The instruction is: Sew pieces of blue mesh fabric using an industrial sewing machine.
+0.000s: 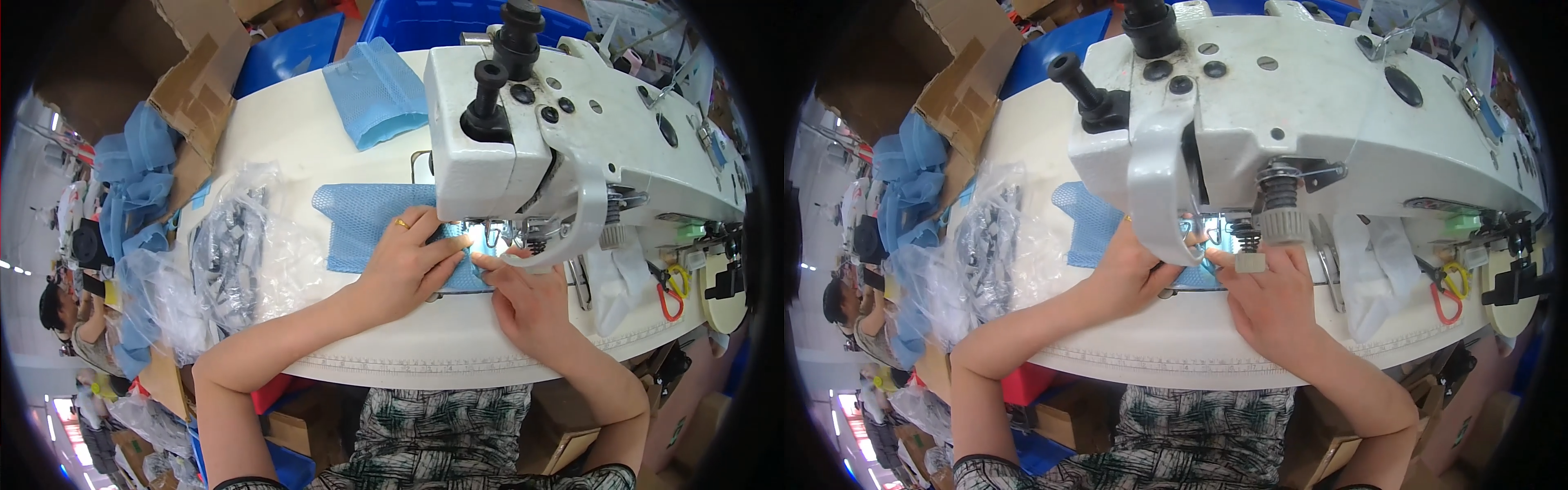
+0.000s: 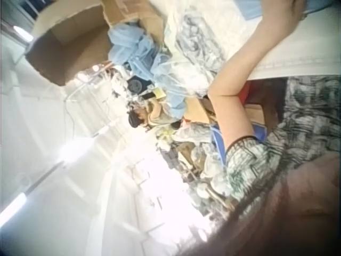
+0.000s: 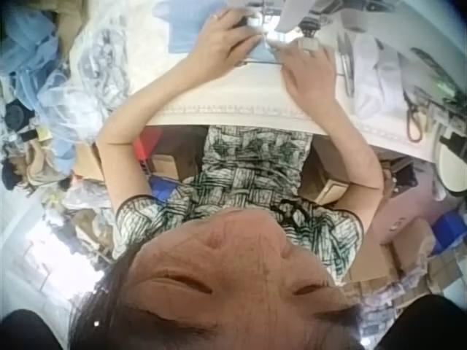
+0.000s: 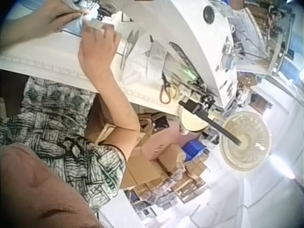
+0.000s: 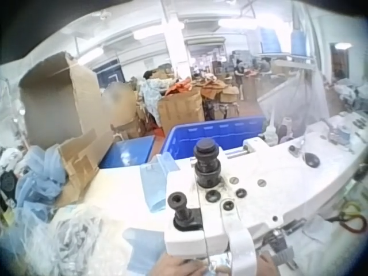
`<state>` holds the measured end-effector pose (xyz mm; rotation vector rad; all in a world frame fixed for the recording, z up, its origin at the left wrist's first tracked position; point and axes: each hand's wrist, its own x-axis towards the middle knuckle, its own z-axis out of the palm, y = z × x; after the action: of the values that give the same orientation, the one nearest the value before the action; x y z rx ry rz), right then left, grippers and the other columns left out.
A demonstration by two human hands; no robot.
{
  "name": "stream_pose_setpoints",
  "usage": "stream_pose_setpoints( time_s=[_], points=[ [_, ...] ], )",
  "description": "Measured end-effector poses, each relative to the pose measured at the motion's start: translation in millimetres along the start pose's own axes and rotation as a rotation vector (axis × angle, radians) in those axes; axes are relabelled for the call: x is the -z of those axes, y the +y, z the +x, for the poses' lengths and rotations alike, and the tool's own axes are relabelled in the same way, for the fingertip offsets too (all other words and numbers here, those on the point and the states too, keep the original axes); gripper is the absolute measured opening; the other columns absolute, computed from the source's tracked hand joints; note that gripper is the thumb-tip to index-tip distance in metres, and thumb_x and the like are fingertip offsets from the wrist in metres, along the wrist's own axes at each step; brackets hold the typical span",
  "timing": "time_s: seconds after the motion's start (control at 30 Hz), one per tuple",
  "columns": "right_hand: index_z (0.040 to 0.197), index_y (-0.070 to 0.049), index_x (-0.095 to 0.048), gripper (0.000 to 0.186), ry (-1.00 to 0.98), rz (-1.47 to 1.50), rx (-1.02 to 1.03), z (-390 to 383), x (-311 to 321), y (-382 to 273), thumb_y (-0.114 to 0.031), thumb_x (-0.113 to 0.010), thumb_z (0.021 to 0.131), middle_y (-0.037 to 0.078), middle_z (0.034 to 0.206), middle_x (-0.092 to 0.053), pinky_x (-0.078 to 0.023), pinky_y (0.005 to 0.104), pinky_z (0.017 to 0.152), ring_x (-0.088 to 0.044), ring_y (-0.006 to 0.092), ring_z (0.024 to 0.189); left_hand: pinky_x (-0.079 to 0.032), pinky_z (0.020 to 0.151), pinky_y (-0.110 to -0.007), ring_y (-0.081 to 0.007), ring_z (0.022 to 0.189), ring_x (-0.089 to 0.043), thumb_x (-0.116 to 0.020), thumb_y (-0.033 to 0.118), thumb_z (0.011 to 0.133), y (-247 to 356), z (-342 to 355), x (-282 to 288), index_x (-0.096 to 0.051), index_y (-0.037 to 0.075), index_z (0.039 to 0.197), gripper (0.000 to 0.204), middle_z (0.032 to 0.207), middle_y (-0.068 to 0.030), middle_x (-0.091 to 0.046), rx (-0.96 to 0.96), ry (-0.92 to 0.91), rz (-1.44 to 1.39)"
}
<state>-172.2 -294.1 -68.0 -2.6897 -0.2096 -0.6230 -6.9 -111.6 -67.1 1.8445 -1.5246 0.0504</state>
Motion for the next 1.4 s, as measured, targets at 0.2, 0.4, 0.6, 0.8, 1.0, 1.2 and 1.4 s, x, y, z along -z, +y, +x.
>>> stream_pose_setpoints(
  time_s=[0.2,0.4,0.6,0.8,1.0,1.2,1.4],
  points=[
    [0.107,-0.006,-0.070,0.032,0.005,0.015,-0.030,2,1,0,-0.004,-0.072,0.075,-0.002,0.129,-0.072,-0.045,0.0464,0.091,-0.060,0.0327,0.102,-0.048,0.092,-0.047,-0.0382,0.112,-0.058,-0.073,0.005,0.088,-1,-1,0,-0.073,0.001,0.107,0.019,0.125,-0.0156,-0.063,0.039,-0.004,-0.038],
    [0.110,-0.006,-0.070,0.036,0.010,0.012,-0.006,1,0,2,-0.004,-0.073,0.075,0.002,0.122,-0.073,-0.045,0.0464,0.090,-0.059,0.0325,0.105,-0.047,0.089,-0.043,-0.0320,0.105,-0.059,-0.068,0.004,0.090,-1,12,32,-0.070,0.005,0.101,0.011,0.115,-0.0094,-0.065,-0.003,-0.160,-0.248],
    [0.107,-0.010,-0.073,0.034,0.007,0.054,0.014,3,3,-7,-0.004,-0.074,0.073,0.002,0.101,-0.068,-0.045,0.0432,0.085,-0.060,0.0285,0.098,-0.041,0.078,-0.036,-0.0250,0.097,-0.059,-0.064,0.000,0.085,37,3,42,-0.070,0.009,0.102,0.019,0.102,-0.0062,-0.062,-0.204,-0.423,0.025],
    [0.100,-0.010,-0.076,0.028,0.041,0.083,0.162,1,3,-8,-0.009,-0.077,0.072,0.000,0.101,-0.068,-0.044,0.0369,0.079,-0.061,0.0193,0.090,-0.052,0.072,-0.042,-0.0319,0.078,-0.069,-0.070,0.016,0.091,57,31,44,-0.072,0.002,0.103,0.018,0.083,-0.0127,-0.070,0.752,-0.335,-0.314],
    [0.100,-0.006,-0.074,0.029,0.108,0.061,0.224,4,-2,-14,-0.002,-0.079,0.072,0.002,0.103,-0.070,-0.045,0.0363,0.070,-0.062,0.0219,0.082,-0.044,0.056,-0.037,-0.0202,0.056,-0.057,-0.080,0.025,0.088,46,33,15,-0.076,0.000,0.094,0.027,0.063,-0.0098,-0.062,0.760,-0.262,-0.159],
    [0.098,-0.003,-0.075,0.028,0.197,0.040,0.264,4,-6,-11,-0.003,-0.076,0.070,0.005,0.107,-0.070,-0.046,0.0344,0.064,-0.063,0.0225,0.087,-0.046,0.058,-0.036,-0.0219,0.059,-0.061,-0.082,0.025,0.082,49,45,4,-0.078,0.000,0.083,0.025,0.064,-0.0112,-0.065,0.910,-0.264,-0.165],
    [0.101,-0.007,-0.075,0.031,0.189,-0.008,0.140,7,5,-15,-0.003,-0.074,0.071,0.005,0.104,-0.070,-0.047,0.0367,0.067,-0.064,0.0237,0.088,-0.046,0.059,-0.033,-0.0116,0.065,-0.056,-0.076,0.020,0.091,44,31,4,-0.077,-0.003,0.087,0.024,0.070,-0.0037,-0.065,1.106,-0.156,-0.523]
  ],
)
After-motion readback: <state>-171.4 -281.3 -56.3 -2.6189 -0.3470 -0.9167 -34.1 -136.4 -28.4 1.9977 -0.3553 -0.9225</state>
